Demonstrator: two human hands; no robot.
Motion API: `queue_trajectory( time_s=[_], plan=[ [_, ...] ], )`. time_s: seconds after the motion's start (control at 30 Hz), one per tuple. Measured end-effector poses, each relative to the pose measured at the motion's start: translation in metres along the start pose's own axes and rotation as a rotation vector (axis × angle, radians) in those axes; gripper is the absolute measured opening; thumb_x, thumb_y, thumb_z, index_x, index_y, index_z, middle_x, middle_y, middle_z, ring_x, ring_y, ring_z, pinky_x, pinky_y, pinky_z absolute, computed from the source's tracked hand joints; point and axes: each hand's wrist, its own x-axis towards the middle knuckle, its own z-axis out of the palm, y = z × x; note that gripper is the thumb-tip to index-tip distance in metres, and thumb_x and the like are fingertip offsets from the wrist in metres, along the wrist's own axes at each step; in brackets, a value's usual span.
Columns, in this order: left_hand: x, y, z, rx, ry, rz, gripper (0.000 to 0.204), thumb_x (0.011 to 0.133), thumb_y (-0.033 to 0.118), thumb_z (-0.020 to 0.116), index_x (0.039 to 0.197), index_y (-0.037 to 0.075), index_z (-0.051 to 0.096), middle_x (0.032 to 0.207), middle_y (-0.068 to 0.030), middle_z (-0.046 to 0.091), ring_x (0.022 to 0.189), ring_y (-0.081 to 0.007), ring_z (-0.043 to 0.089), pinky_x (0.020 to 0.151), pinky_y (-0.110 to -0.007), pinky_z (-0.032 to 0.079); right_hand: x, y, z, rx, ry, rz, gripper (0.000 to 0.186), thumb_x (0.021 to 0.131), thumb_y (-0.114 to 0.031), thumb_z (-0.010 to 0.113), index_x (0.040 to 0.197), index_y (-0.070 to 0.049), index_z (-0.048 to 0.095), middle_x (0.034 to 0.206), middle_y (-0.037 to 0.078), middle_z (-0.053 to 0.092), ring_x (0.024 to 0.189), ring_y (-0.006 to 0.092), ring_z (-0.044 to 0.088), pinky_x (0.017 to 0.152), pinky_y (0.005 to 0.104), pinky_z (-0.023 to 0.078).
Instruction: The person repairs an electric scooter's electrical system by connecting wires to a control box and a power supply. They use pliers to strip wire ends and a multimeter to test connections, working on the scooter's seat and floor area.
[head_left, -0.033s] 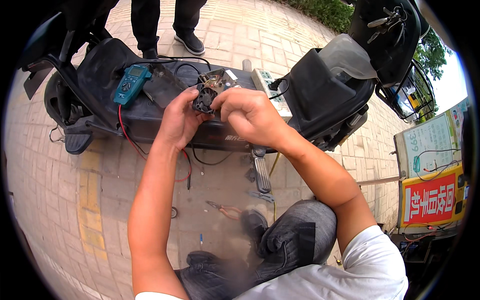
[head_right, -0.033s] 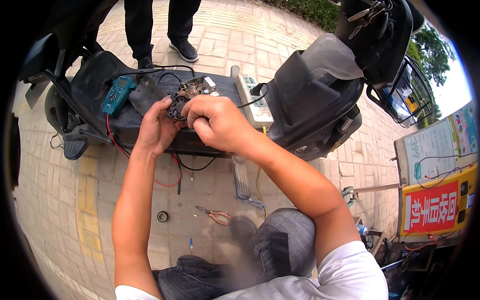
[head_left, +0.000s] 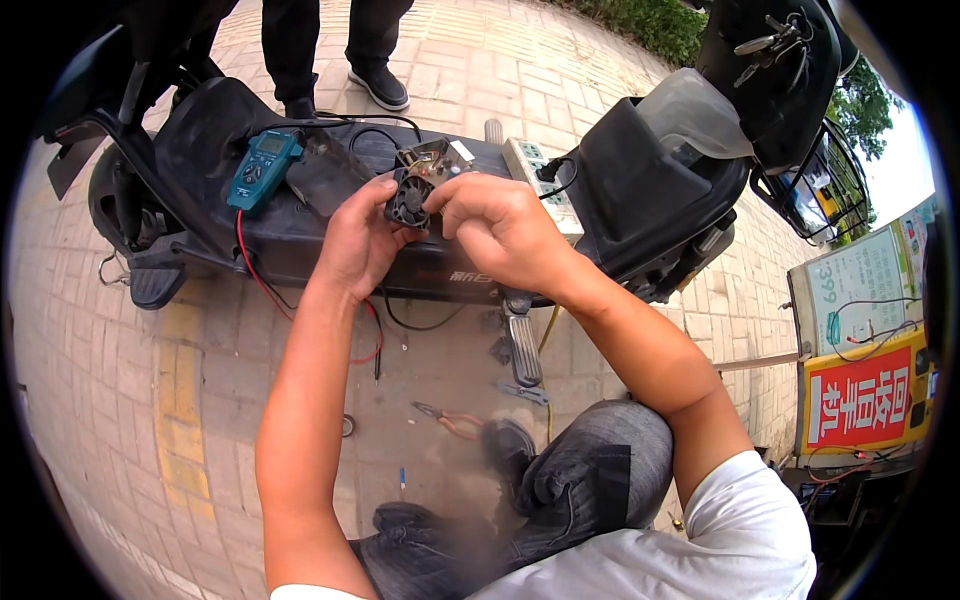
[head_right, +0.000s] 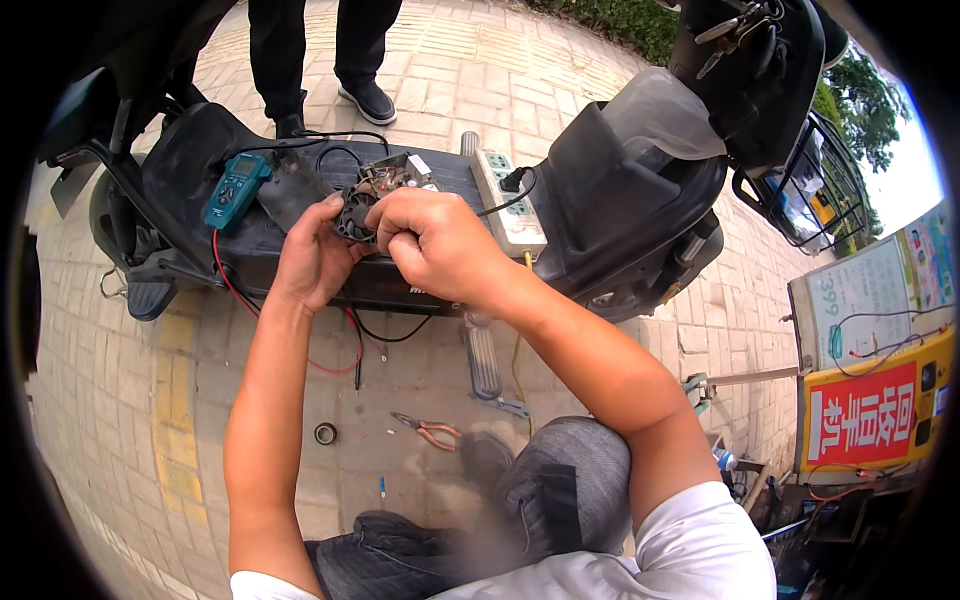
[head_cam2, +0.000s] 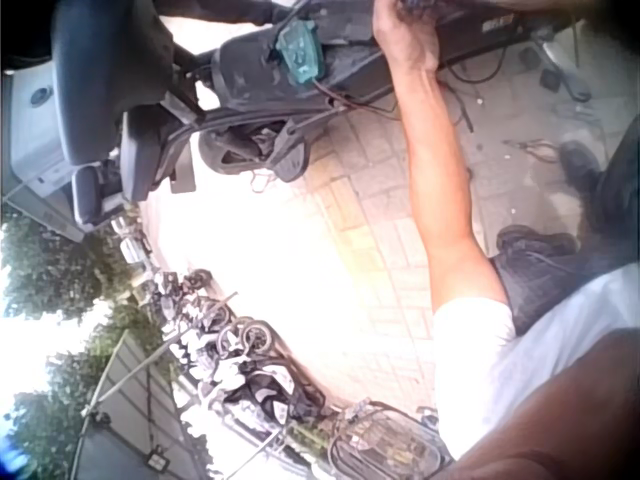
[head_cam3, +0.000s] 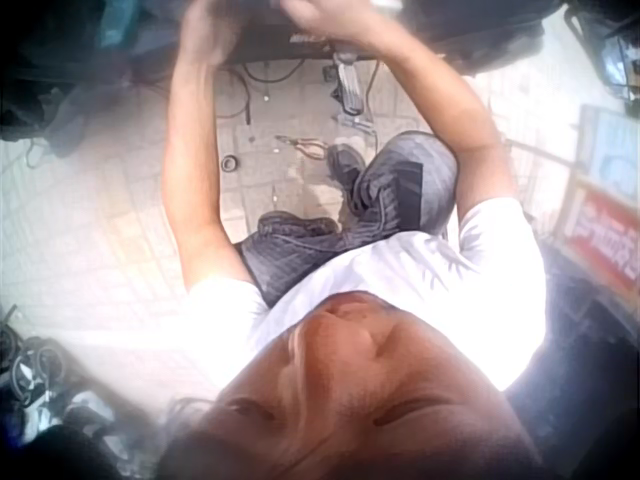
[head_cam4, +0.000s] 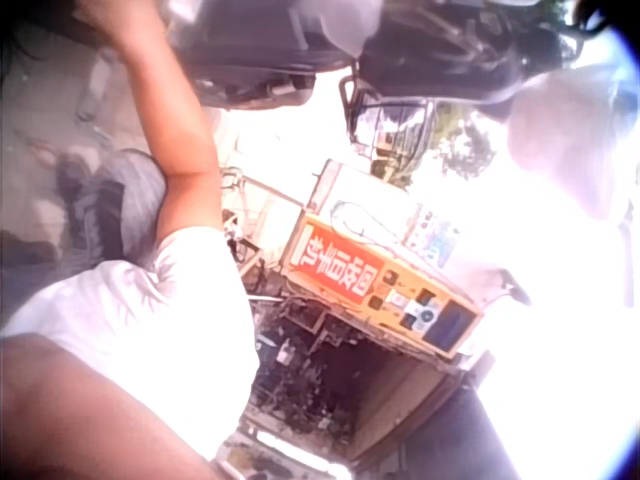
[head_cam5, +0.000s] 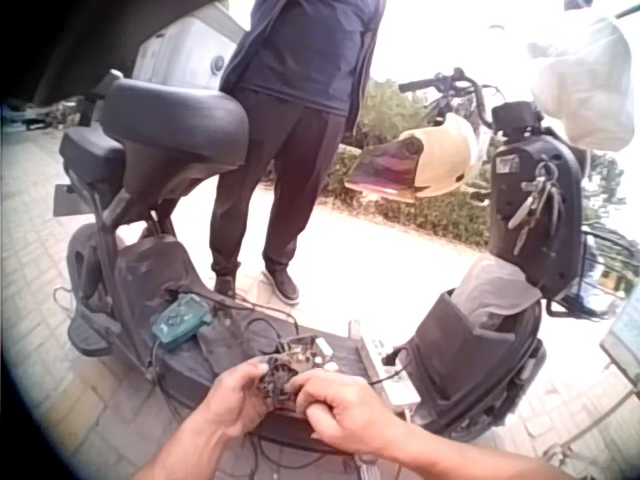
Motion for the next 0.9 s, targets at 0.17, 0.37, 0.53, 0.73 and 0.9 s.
queue_trajectory(
  time_s=[0.17, 0.37, 0.53, 0.73, 0.9],
  plan=[
    [-0.001, 0.000, 0.006, 0.000, 0.029, 0.002, 0.024, 0.093, 0.026, 0.053, 0.106, 0.007, 0.060, 0.095, -0.0037, 0.065, 0.085, -0.0141, 0.060, 0.079, -0.034, 0.049, -0.001, 0.000, 0.003, -0.078, 0.068, 0.087, 0.010, 0.075, 0.001, 0.054, 0.079, 0.001, 0.064, 0.089, 0.016, 0.068, 0.071, 0.0308, 0.064, 0.067, 0.0374, 0.052],
    [0.000, -0.009, -0.003, 0.050, 0.043, 0.073, 0.026, 0.090, 0.022, 0.068, 0.106, 0.004, 0.060, 0.098, -0.0044, 0.065, 0.088, -0.0125, 0.060, 0.080, -0.030, 0.048, 0.008, -0.003, 0.005, 0.074, 0.041, 0.490, 0.024, 0.082, -0.009, 0.063, 0.101, 0.007, 0.067, 0.081, 0.013, 0.067, 0.058, 0.0186, 0.061, 0.054, 0.0317, 0.049],
    [-0.007, -0.018, 0.001, 0.159, 0.028, 0.247, 0.040, 0.083, 0.008, 0.075, 0.116, -0.001, 0.055, 0.105, -0.0060, 0.063, 0.097, -0.0120, 0.059, 0.087, -0.026, 0.048, 0.012, 0.000, -0.001, 0.561, 0.017, 0.764, 0.029, 0.089, -0.013, 0.063, 0.106, 0.010, 0.064, 0.077, 0.007, 0.063, 0.052, 0.0087, 0.056, 0.042, 0.0227, 0.042],
    [-0.010, -0.026, 0.012, 0.277, 0.059, 0.466, 0.059, 0.080, 0.001, 0.076, 0.130, -0.002, 0.044, 0.118, -0.0110, 0.056, 0.101, -0.0138, 0.059, 0.089, -0.026, 0.050, 0.008, 0.001, -0.004, 0.592, 0.054, 0.858, 0.028, 0.086, -0.010, 0.066, 0.107, 0.008, 0.063, 0.073, 0.005, 0.061, 0.052, 0.0085, 0.056, 0.042, 0.0217, 0.042],
    [-0.010, -0.016, 0.007, 0.340, 0.097, 0.363, 0.048, 0.086, 0.001, 0.062, 0.131, -0.006, 0.048, 0.120, -0.0133, 0.057, 0.102, -0.0158, 0.060, 0.087, -0.029, 0.051, 0.010, 0.006, 0.000, 0.540, 0.082, 0.846, 0.028, 0.084, -0.005, 0.066, 0.107, 0.009, 0.062, 0.072, 0.005, 0.061, 0.052, 0.0086, 0.056, 0.043, 0.0218, 0.042]
  ],
)
